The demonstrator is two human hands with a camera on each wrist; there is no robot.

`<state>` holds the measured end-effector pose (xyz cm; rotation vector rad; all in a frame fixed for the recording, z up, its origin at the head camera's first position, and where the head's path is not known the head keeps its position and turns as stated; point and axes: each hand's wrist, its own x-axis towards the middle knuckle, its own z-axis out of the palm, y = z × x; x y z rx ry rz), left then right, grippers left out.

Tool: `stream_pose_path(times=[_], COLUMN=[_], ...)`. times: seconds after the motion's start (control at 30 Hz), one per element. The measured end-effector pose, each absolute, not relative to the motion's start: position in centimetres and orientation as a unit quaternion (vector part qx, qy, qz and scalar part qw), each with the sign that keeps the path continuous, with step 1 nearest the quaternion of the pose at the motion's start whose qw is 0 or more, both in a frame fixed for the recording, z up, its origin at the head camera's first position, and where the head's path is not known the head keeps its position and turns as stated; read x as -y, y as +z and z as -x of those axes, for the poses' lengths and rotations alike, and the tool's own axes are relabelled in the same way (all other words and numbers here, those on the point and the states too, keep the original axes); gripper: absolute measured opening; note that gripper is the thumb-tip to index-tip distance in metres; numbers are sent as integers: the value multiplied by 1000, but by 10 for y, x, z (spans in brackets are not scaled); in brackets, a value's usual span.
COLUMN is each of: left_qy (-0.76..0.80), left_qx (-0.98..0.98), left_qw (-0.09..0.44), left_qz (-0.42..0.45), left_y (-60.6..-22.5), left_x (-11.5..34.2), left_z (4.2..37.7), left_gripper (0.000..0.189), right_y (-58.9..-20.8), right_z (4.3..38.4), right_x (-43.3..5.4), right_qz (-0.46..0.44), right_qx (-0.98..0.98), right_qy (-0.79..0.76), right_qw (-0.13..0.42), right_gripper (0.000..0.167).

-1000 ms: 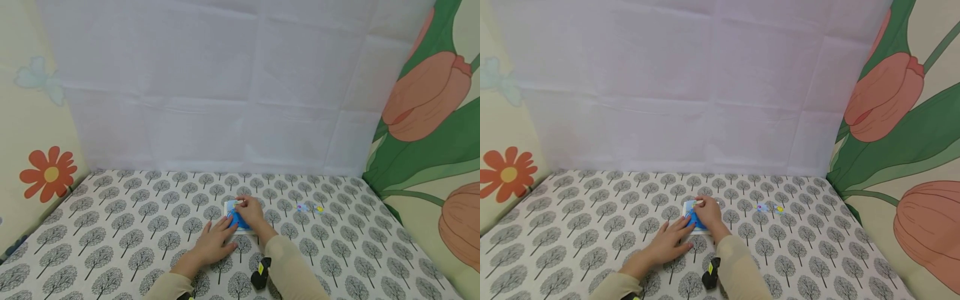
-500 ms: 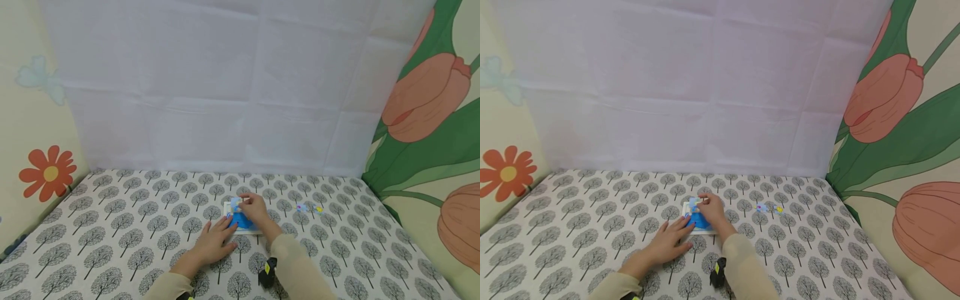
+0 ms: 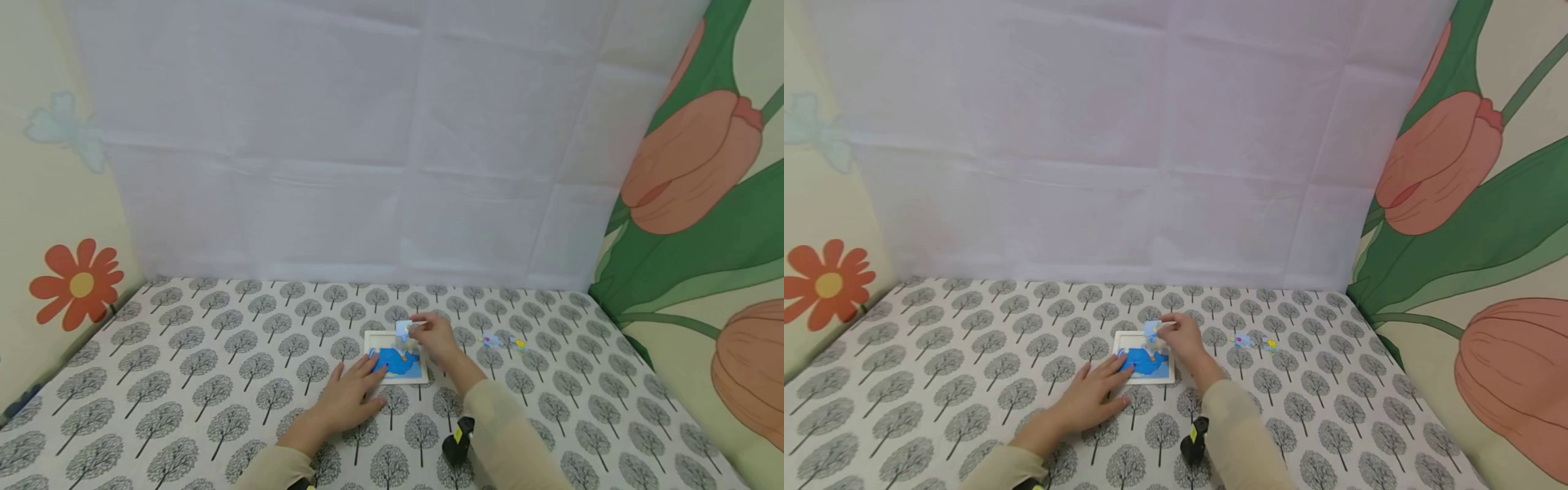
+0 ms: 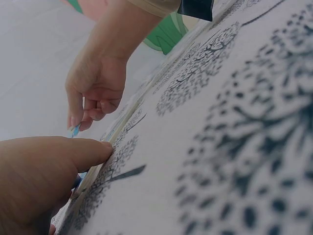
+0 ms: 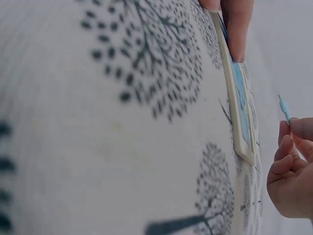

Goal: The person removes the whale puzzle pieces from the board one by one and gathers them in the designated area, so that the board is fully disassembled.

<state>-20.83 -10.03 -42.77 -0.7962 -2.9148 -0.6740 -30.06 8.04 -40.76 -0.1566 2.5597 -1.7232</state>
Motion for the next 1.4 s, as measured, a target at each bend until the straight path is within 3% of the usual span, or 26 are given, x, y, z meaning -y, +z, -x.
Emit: stream_pose_path(times=[0.9, 1.4], left_qy=[-224, -224], left_qx=[939, 939], left_qw=[18, 18], left_qz=[259, 260], left_y=[-426, -426], left_x=[101, 101], left_z=[206, 206], left_gripper=[53, 53], right_y=[-382, -393], right_z=[310, 322], right_x=[-153, -166], right_qz=[37, -36], right_qx=[-834, -843], right_qy=[-550, -537], right_qw=[7, 15], right_gripper=[28, 32])
